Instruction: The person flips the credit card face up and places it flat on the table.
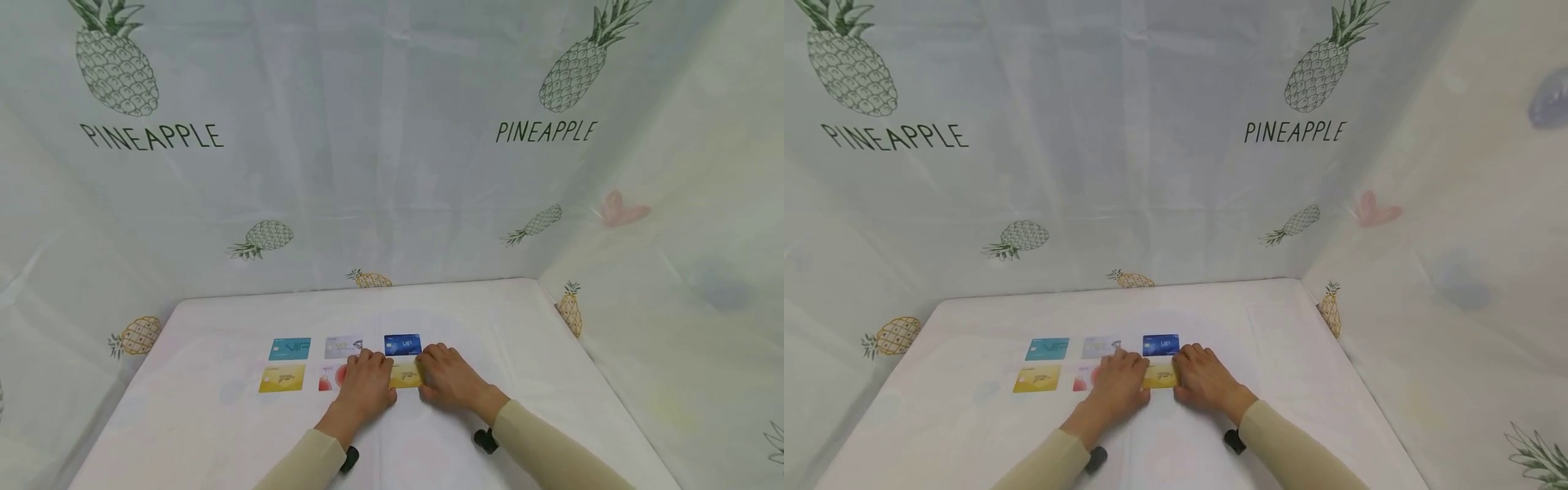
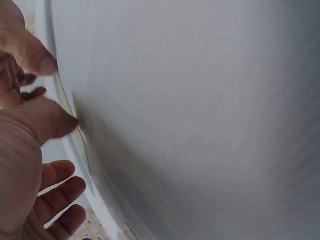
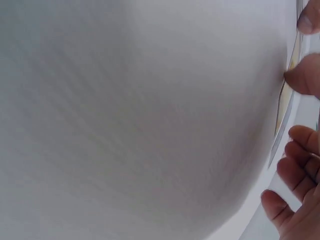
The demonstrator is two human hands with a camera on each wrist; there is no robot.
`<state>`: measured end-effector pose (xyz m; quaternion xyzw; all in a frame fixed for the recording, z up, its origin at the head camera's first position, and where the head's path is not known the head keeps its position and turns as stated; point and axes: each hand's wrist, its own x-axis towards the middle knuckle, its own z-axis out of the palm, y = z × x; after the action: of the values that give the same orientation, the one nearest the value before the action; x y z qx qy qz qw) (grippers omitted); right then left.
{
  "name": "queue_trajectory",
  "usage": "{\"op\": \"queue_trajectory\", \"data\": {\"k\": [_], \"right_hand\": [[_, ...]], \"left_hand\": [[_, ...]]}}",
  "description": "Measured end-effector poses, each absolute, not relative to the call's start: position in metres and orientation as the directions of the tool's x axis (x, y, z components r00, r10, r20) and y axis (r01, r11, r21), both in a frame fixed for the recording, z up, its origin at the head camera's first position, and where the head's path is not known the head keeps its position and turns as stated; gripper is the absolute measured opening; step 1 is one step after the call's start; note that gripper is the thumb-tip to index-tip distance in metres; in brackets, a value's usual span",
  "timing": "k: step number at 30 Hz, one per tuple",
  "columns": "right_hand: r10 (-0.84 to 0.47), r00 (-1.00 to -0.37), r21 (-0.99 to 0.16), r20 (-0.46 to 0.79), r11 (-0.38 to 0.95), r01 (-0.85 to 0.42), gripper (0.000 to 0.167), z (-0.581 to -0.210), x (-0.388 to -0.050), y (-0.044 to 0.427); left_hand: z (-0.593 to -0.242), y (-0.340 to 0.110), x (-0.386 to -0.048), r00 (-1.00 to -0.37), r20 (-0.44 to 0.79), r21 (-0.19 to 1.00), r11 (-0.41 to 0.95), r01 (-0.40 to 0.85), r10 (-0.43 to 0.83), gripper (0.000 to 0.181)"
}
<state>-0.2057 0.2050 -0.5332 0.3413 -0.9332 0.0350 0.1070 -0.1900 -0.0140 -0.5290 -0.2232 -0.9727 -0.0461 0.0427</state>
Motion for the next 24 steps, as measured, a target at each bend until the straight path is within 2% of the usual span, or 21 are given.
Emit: {"op": "queue_trajectory", "data": {"k": [4, 10, 19, 24], "right_hand": [[-0.664, -0.705, 0.072, 0.249, 0.739, -0.670, 0.042, -0.535, -0.195, 0.205], [-0.726, -0.647, 0.208, 0.231, 0.687, -0.696, 0.043, -0.538, -0.184, 0.207], [-0.705, -0.682, 0.215, 0.192, 0.709, -0.672, 0.045, -0.540, -0.184, 0.207], [-0.704, -0.678, 0.217, 0.212, 0.711, -0.669, 0.046, -0.542, -0.185, 0.207]], "left_hand": [[-0.525, -0.012, -0.174, -0.870, 0.101, 0.036, 0.872, 0.487, 0.482, 0.055], [-0.525, -0.009, -0.159, -0.842, 0.018, 0.031, 0.842, 0.539, 0.539, 0.053], [-0.535, -0.006, -0.163, -0.849, 0.001, 0.063, 0.847, 0.528, 0.529, 0.056], [-0.535, -0.006, -0.163, -0.855, -0.021, 0.065, 0.854, 0.516, 0.518, 0.057]]}}
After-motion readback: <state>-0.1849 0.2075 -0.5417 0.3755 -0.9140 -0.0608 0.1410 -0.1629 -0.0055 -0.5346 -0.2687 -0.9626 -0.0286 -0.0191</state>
